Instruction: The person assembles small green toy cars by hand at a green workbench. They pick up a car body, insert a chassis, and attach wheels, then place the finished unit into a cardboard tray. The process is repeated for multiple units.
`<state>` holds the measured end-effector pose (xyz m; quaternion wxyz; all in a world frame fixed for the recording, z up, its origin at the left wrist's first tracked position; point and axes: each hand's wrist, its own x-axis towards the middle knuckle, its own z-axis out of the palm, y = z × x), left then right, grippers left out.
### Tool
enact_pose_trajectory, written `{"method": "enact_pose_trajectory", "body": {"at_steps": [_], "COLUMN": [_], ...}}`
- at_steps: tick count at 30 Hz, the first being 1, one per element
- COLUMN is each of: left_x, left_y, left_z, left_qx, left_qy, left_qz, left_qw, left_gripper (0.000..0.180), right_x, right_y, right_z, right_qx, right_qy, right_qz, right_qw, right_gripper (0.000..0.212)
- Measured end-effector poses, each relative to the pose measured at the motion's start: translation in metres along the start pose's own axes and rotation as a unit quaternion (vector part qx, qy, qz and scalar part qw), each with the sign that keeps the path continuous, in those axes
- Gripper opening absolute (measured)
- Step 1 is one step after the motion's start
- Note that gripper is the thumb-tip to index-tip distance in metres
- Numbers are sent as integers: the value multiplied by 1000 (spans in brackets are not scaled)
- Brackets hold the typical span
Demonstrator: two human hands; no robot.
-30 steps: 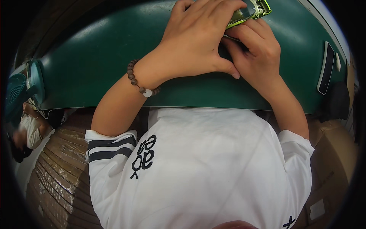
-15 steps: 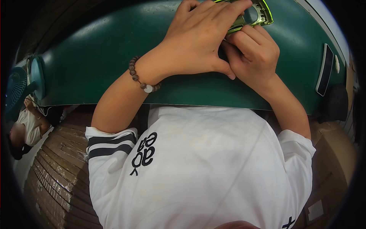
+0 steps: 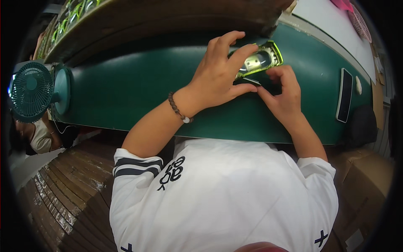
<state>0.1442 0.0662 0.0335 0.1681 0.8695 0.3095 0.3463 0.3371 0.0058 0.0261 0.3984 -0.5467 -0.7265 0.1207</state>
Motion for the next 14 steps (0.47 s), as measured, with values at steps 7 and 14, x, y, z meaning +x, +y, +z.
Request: {"method": "enact_pose_trajectory", "body": {"at_steps": [7, 14], "left_x": [6, 14], "left_y": [-10, -21], "left_z": [0, -59], "left_qx": [-86, -366], "left_qy": [-30, -215], "left_qz": [-91, -30], "left_qw": [992, 905], "left_gripper": [87, 92], "right_x": [13, 29], "right_y": [5, 12], "right_z": [-23, -65], "right_qx": [-13, 94], "right_qy": [15, -322], "right_qz": [-2, -247], "right_qw": [1000, 909], "right_gripper": [77, 83]}}
